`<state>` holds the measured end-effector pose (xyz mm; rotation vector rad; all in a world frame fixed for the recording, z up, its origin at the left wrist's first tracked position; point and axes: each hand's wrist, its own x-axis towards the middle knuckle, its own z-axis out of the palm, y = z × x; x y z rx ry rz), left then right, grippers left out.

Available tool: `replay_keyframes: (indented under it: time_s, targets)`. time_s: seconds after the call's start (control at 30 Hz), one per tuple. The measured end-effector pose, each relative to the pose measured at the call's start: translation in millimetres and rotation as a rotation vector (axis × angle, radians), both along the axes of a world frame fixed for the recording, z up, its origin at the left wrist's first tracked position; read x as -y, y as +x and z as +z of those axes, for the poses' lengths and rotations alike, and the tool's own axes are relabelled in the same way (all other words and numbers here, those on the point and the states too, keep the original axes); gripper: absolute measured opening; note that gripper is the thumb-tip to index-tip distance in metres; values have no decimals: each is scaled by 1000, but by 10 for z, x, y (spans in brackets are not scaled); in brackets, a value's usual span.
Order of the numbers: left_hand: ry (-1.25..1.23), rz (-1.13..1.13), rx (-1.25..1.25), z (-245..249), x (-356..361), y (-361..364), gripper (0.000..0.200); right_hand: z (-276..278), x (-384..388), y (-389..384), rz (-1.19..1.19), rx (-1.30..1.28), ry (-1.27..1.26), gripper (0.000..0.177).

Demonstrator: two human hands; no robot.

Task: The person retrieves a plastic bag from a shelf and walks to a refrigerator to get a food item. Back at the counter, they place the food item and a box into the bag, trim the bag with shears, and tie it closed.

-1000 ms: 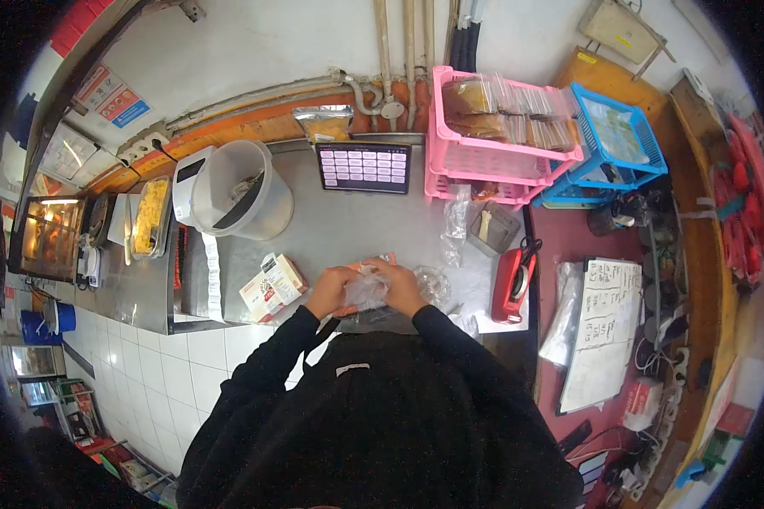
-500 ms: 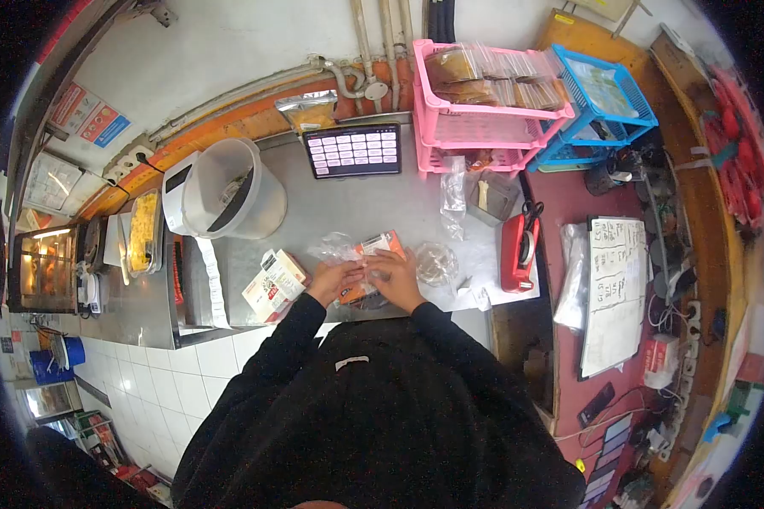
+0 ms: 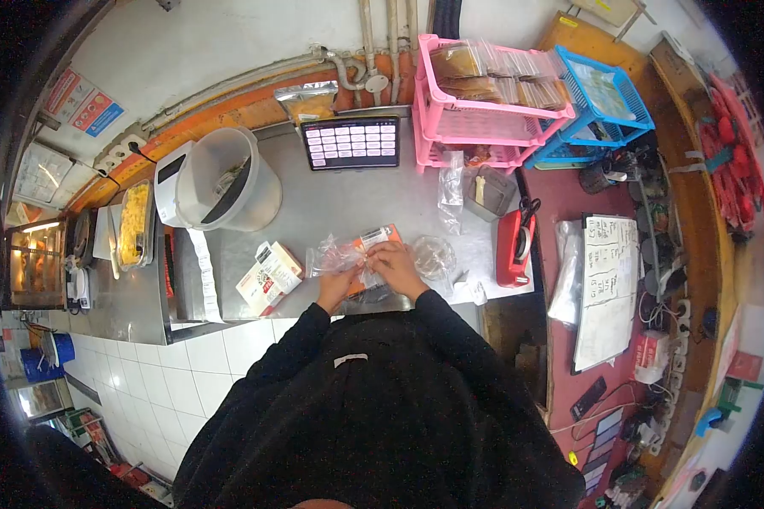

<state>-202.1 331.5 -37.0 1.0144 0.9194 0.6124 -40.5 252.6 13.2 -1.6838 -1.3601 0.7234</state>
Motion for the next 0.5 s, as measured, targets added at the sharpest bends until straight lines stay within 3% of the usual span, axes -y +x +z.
replay_keyframes:
  time_s: [0.17, 0.37, 0.5]
  targets:
    - [55, -6, 32, 24, -7, 14, 42, -3, -6, 16, 29, 4, -51, 22]
    - [178, -85, -204, 38, -45, -23, 45, 33, -67, -7, 13, 32, -108, 22]
    - [45, 7, 31, 83, -6, 22, 45, -17, -48, 20, 39, 45, -80, 22]
